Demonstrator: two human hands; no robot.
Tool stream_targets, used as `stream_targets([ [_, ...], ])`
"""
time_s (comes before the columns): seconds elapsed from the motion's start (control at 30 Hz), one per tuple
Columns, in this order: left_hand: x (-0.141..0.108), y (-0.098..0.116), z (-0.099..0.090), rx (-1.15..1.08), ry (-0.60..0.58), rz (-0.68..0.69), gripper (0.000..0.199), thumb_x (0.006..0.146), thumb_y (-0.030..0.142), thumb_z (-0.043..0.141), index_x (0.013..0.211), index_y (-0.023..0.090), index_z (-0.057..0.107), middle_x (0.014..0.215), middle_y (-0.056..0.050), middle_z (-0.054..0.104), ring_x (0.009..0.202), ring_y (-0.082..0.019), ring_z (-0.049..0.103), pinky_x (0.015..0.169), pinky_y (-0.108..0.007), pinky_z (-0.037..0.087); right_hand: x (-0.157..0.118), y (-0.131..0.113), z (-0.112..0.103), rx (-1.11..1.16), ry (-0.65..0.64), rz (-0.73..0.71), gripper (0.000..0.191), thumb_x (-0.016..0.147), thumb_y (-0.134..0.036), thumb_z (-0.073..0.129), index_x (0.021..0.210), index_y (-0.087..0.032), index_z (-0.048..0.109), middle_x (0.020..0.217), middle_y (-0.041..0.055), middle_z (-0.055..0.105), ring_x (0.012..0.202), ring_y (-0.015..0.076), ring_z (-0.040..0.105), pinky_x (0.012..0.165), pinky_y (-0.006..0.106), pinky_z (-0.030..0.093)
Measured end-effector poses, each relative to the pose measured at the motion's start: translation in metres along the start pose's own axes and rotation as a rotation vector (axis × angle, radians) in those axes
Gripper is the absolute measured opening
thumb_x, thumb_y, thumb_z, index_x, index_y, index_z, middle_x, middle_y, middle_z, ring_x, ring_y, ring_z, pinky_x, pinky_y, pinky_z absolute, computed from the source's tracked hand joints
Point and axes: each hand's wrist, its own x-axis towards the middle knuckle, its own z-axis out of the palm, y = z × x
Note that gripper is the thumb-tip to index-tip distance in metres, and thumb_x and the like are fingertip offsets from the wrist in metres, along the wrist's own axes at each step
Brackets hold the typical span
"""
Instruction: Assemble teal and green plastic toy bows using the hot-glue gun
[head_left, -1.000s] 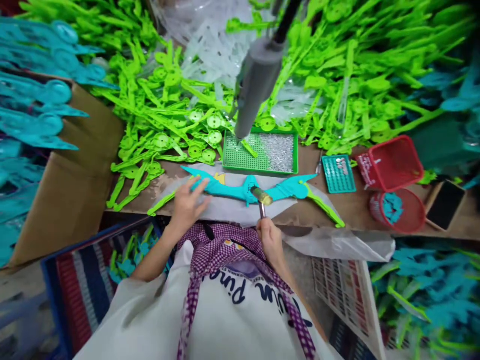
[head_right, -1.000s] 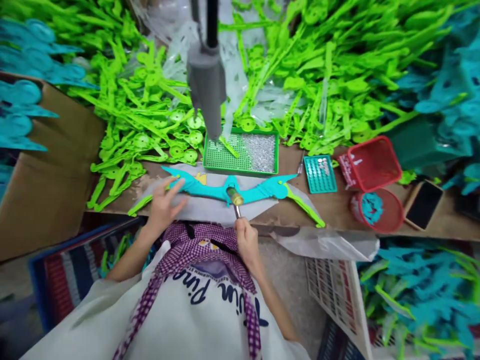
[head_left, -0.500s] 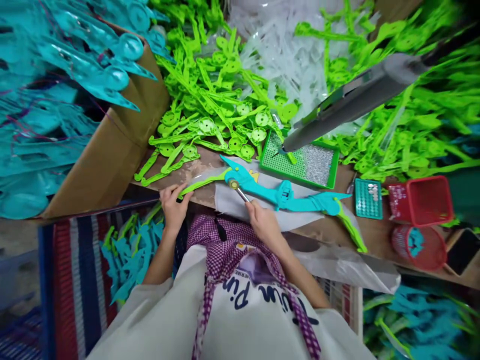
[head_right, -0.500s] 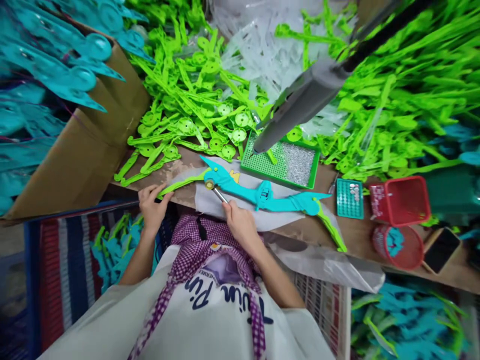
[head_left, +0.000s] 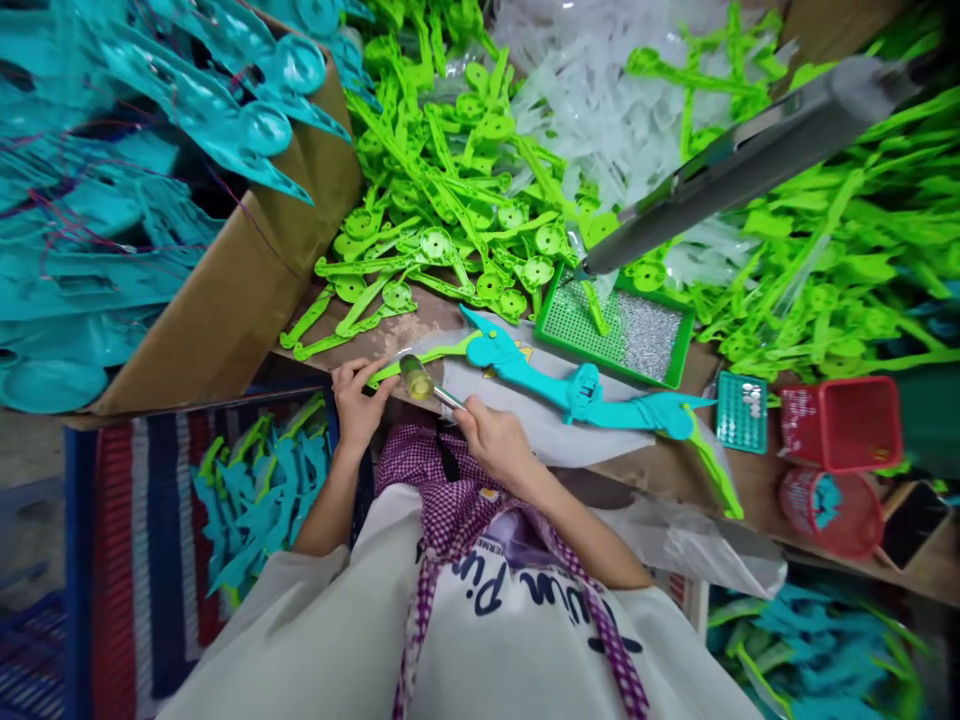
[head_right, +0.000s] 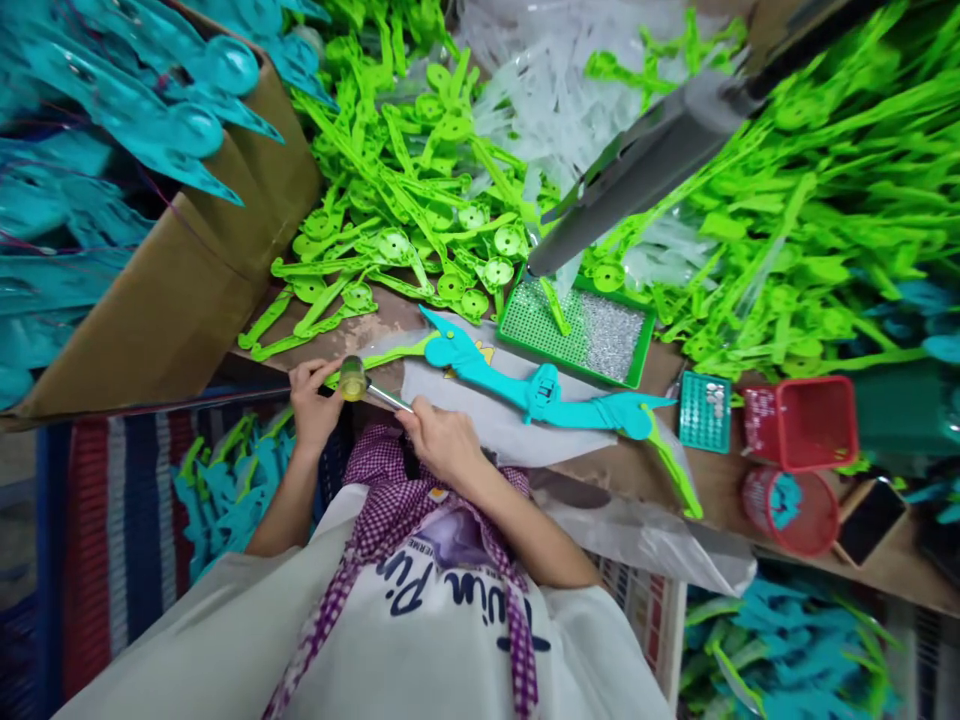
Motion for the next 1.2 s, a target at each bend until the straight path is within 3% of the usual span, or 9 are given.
stream_targets([
  [0.1,0.000,0.002,0.000,0.028,0.008,-0.015,0.030,0.091,0.041,0.065,0.113,0.023,0.076,0.103,-0.008,0.063,0.103,-0.024,0.058,0.097,-0.039,0.047,0.006,0.000,0.002,0.033,-0.035,0.024,0.043,0.105,-0.050,0.029,0.104,-0.022,0.061,0.077,0.0074,0.071,0.067,0.0212,0.062,0.061,0.029,0.025],
  [0.2,0.001,0.008,-0.007,0.051,-0.017,0.022,0.032,0.094,0.041,0.061,0.114,0.021,0.074,0.107,-0.010,0.066,0.106,-0.026,0.060,0.098,-0.040,0.047,0.005,0.015,-0.013,0.235,0.017,-0.029,0.044,0.104,-0.053,0.031,0.097,-0.023,0.062,0.074,0.0045,0.066,0.068,0.0191,0.060,0.063,0.028,0.031],
  [0.37,0.016,0.035,-0.047,-0.003,-0.020,0.150,0.032,0.096,0.043,0.057,0.111,0.019,0.073,0.108,-0.008,0.073,0.104,-0.023,0.067,0.097,-0.035,0.049,0.007,0.054,-0.082,0.551,0.448,-0.076,0.046,0.102,-0.059,0.029,0.119,-0.025,0.055,0.071,-0.0011,0.058,0.063,0.0165,0.056,0.065,0.030,0.043],
  [0.53,0.046,0.079,-0.092,0.018,0.005,0.155,0.031,0.087,0.049,0.068,0.088,0.019,0.078,0.079,-0.002,0.075,0.067,-0.014,0.064,0.068,-0.029,0.048,0.038,0.085,-0.132,0.370,0.662,-0.147,0.043,0.103,-0.057,0.033,0.126,-0.027,0.051,0.085,0.0015,0.064,0.080,0.0213,0.064,0.083,0.040,0.051],
  [0.67,0.065,0.098,-0.102,0.030,-0.054,0.080,0.039,0.082,0.055,0.065,0.085,0.018,0.078,0.075,-0.001,0.073,0.065,-0.014,0.062,0.063,-0.032,0.044,0.065,0.092,-0.137,0.155,0.671,-0.148,0.041,0.104,-0.050,0.030,0.129,-0.025,0.050,0.097,0.0068,0.067,0.098,0.0275,0.066,0.093,0.046,0.048],
  [0.8,0.082,0.102,-0.102,0.059,-0.110,-0.020,0.042,0.076,0.056,0.066,0.087,0.017,0.080,0.062,0.001,0.066,0.060,-0.014,0.057,0.058,-0.030,0.039,0.100,0.070,-0.137,0.034,0.576,-0.037,0.030,0.104,-0.032,0.036,0.124,-0.018,0.052,0.104,0.0125,0.069,0.102,0.0296,0.066,0.092,0.046,0.048],
  [0.9,0.095,0.101,-0.103,0.088,-0.031,-0.086,0.040,0.069,0.052,0.072,0.085,0.017,0.080,0.049,0.004,0.056,0.055,-0.014,0.053,0.055,-0.028,0.037,0.127,0.050,-0.144,-0.028,0.494,0.087,0.026,0.100,-0.014,0.040,0.123,-0.013,0.053,0.106,0.0130,0.071,0.100,0.0259,0.069,0.086,0.038,0.051],
  [1.03,0.111,0.103,-0.096,0.141,0.040,-0.152,0.030,0.067,0.047,0.072,0.080,0.020,0.076,0.049,0.006,0.052,0.054,-0.015,0.048,0.057,-0.027,0.038,0.158,0.049,-0.157,-0.133,0.480,0.105,0.028,0.100,-0.009,0.040,0.125,-0.013,0.053,0.110,0.0057,0.072,0.104,0.0194,0.071,0.084,0.028,0.053],
  [1.2,0.108,0.103,-0.096,0.100,-0.015,-0.192,0.025,0.068,0.050,0.069,0.071,0.026,0.062,0.049,0.007,0.050,0.053,-0.017,0.046,0.055,-0.030,0.038,0.140,0.043,-0.166,-0.275,0.639,0.081,0.005,0.093,-0.014,0.062,0.097,-0.016,0.063,0.112,0.0024,0.073,0.102,0.0162,0.070,0.079,0.022,0.057],
])
